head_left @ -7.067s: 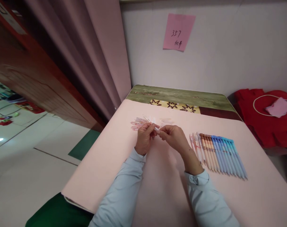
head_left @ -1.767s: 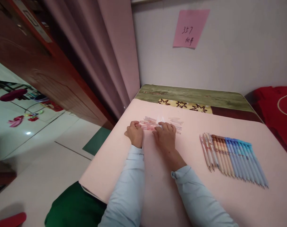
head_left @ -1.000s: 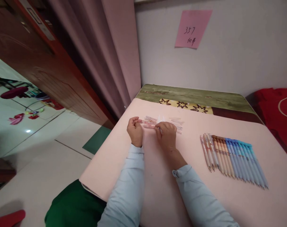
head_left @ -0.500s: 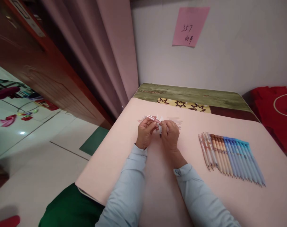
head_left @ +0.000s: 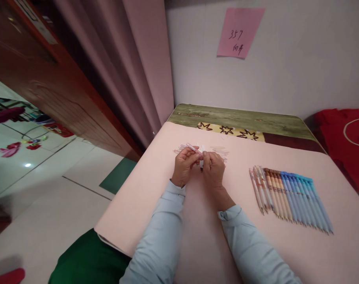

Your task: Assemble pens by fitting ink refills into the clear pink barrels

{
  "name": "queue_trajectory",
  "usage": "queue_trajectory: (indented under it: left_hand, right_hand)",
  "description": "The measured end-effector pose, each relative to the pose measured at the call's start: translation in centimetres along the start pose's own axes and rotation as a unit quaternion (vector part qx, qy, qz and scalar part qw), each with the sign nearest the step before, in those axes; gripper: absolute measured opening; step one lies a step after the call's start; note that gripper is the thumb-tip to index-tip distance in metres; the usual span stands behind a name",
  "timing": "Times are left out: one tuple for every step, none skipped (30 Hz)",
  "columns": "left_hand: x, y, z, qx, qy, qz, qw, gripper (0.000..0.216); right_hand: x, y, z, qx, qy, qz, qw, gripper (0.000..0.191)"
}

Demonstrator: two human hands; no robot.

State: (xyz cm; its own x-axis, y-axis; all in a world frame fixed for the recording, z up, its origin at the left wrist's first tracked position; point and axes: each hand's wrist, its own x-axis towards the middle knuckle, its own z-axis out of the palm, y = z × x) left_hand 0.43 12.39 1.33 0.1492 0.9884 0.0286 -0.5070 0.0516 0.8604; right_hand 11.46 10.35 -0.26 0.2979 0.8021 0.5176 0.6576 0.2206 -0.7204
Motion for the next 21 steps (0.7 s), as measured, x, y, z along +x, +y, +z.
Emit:
queue_trajectory:
  left_hand:
    - [0.0, 0.0, 0.0, 0.005, 0.001, -0.001, 1.0, 0.032]
    - [0.0, 0.0, 0.0, 0.009, 0.001, -0.002, 1.0, 0.03]
    - [0.0, 0.0, 0.0, 0.013, 0.001, -0.002, 1.0, 0.029]
    - [0.0, 0.0, 0.0, 0.016, 0.001, -0.002, 1.0, 0.028]
    - [0.0, 0.0, 0.0, 0.017, 0.002, -0.002, 1.0, 0.028]
    - [0.0, 0.0, 0.1, 0.018, 0.004, -0.001, 1.0, 0.028]
    - [0.0, 0.0, 0.1, 0.021, 0.005, 0.0, 1.0, 0.028]
    - [0.1, 0.0, 0.1, 0.024, 0.007, 0.002, 1.0, 0.028]
    - [0.1, 0.0, 0.1, 0.03, 0.009, 0.004, 0.999, 0.028]
    - [0.1, 0.0, 0.1, 0.038, 0.011, 0.007, 0.999, 0.028]
    - [0.1, -0.1, 0.1, 0.049, 0.015, 0.011, 0.999, 0.028]
    - [0.2, -0.1, 0.1, 0.061, 0.019, 0.016, 0.998, 0.027]
    - [0.2, -0.2, 0.1, 0.073, 0.024, 0.022, 0.997, 0.026]
    - [0.3, -0.2, 0.1, 0.084, 0.028, 0.027, 0.996, 0.025]
    - [0.3, -0.3, 0.0, 0.092, 0.031, 0.031, 0.995, 0.023]
    - [0.4, -0.3, 0.0, 0.097, 0.031, 0.035, 0.994, 0.022]
    - [0.4, -0.4, 0.0, 0.1, 0.03, 0.038, 0.994, 0.021]
    - [0.4, -0.4, 0.1, 0.101, 0.025, 0.038, 0.994, 0.02]
    - [0.3, -0.3, 0.1, 0.102, 0.018, 0.036, 0.994, 0.02]
    - [0.3, -0.3, 0.1, 0.101, 0.011, 0.032, 0.994, 0.02]
    - [0.2, -0.2, 0.2, 0.101, 0.006, 0.029, 0.994, 0.019]
  right_hand:
    - [0.0, 0.0, 0.0, 0.003, -0.001, 0.0, 1.0, 0.043]
    - [0.0, -0.1, 0.0, 0.007, -0.001, 0.001, 1.0, 0.043]
    - [0.0, -0.1, 0.0, 0.013, -0.001, 0.003, 1.0, 0.042]
    - [0.0, -0.1, 0.0, 0.022, -0.002, 0.006, 1.0, 0.042]
    - [0.0, -0.1, 0.0, 0.032, -0.004, 0.01, 0.999, 0.042]
    - [0.0, -0.2, 0.0, 0.045, -0.006, 0.016, 0.999, 0.042]
    - [0.0, -0.2, 0.0, 0.06, -0.009, 0.021, 0.998, 0.041]
    - [0.0, -0.3, 0.0, 0.078, -0.012, 0.028, 0.996, 0.041]
    - [-0.1, -0.4, 0.0, 0.098, -0.017, 0.037, 0.994, 0.041]
    - [-0.1, -0.6, -0.1, 0.121, -0.024, 0.048, 0.991, 0.041]
    - [-0.2, -0.8, -0.1, 0.147, -0.032, 0.059, 0.987, 0.041]
    - [-0.2, -1.0, -0.1, 0.174, -0.042, 0.072, 0.981, 0.042]
    - [-0.2, -1.2, -0.1, 0.201, -0.051, 0.088, 0.974, 0.043]
    - [-0.2, -1.4, -0.1, 0.231, -0.06, 0.106, 0.965, 0.046]
    - [-0.2, -1.5, -0.1, 0.263, -0.069, 0.127, 0.954, 0.048]
    - [-0.1, -1.7, 0.0, 0.298, -0.078, 0.152, 0.939, 0.05]
    - [-0.1, -1.8, 0.1, 0.333, -0.088, 0.18, 0.921, 0.051]
    - [0.0, -1.8, 0.1, 0.366, -0.097, 0.209, 0.902, 0.052]
    - [0.0, -1.9, 0.2, 0.394, -0.105, 0.236, 0.882, 0.053]
    - [0.1, -1.9, 0.2, 0.412, -0.111, 0.261, 0.866, 0.053]
    - [0.2, -2.0, 0.2, 0.422, -0.117, 0.282, 0.854, 0.054]
